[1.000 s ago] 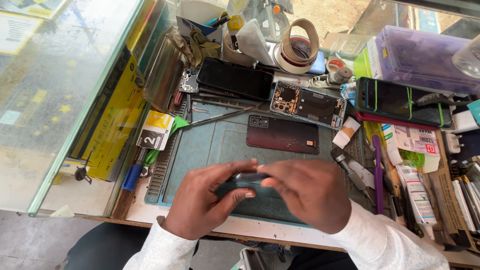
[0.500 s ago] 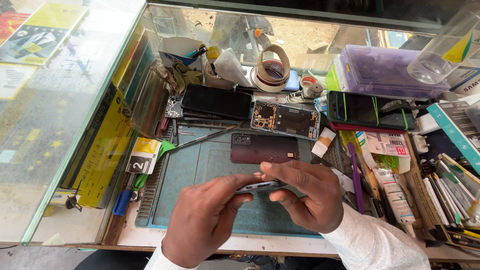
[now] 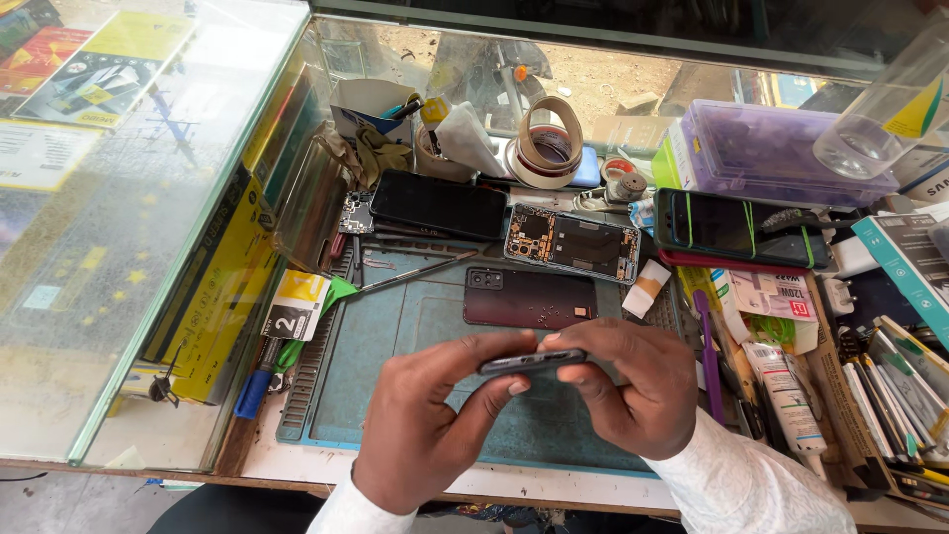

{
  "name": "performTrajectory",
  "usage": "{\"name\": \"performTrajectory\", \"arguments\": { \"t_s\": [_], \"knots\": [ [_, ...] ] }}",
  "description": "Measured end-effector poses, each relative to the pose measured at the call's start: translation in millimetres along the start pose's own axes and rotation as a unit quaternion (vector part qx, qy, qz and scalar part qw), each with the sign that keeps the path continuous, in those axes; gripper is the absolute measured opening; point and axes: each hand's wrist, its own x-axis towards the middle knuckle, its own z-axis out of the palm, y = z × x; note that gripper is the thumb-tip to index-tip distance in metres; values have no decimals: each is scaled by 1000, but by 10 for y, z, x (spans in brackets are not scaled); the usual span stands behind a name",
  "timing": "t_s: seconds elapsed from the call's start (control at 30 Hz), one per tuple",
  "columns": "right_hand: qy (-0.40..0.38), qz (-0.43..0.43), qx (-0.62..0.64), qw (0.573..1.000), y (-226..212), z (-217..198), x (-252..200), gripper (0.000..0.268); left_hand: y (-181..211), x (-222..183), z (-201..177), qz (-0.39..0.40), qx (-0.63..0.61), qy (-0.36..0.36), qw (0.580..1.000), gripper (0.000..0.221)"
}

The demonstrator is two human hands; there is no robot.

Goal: The person handles a smartphone, turns it over, and uses a screwdriver to remove screws from the internal frame. The person then places the phone on the workbench and continues to unscrew components.

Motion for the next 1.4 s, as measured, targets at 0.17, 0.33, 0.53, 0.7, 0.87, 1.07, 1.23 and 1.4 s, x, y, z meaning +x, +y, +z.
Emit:
{"name": "performTrajectory", "arguments": {
  "t_s": [0.17, 0.33, 0.53, 0.7, 0.87, 1.07, 1.23, 1.4],
  "knots": [
    [17, 43, 11, 999, -16, -9, 17, 30, -81, 10, 70, -31, -49, 18, 998, 30],
    [9, 34, 6, 999, -77, -52, 64, 38, -80, 3, 76, -38, -10, 2, 999, 26],
    [-7, 38, -16, 999, -44, -114, 54, 30, -87, 28, 146, -72, -19, 7, 997, 24],
    [37, 172, -63, 982, 14, -97, -22, 32, -234, 38, 182, -59, -119, 31, 991, 43],
    [137, 240, 36, 960, 142, -83, -21, 32, -466, 11, 153, -181, -149, -94, 968, 61],
    [151, 357, 346, 854, 356, -100, 78, 32, -692, -60, -25, -296, -292, -146, 898, 39],
    [21, 408, 437, 801, 350, -91, 123, 46, -698, -38, -403, -275, -211, -89, 934, 34],
    [-108, 443, 463, 760, 361, 11, 119, 65, -726, 260, -657, -203, -106, -111, 967, 32]
  ]
}}
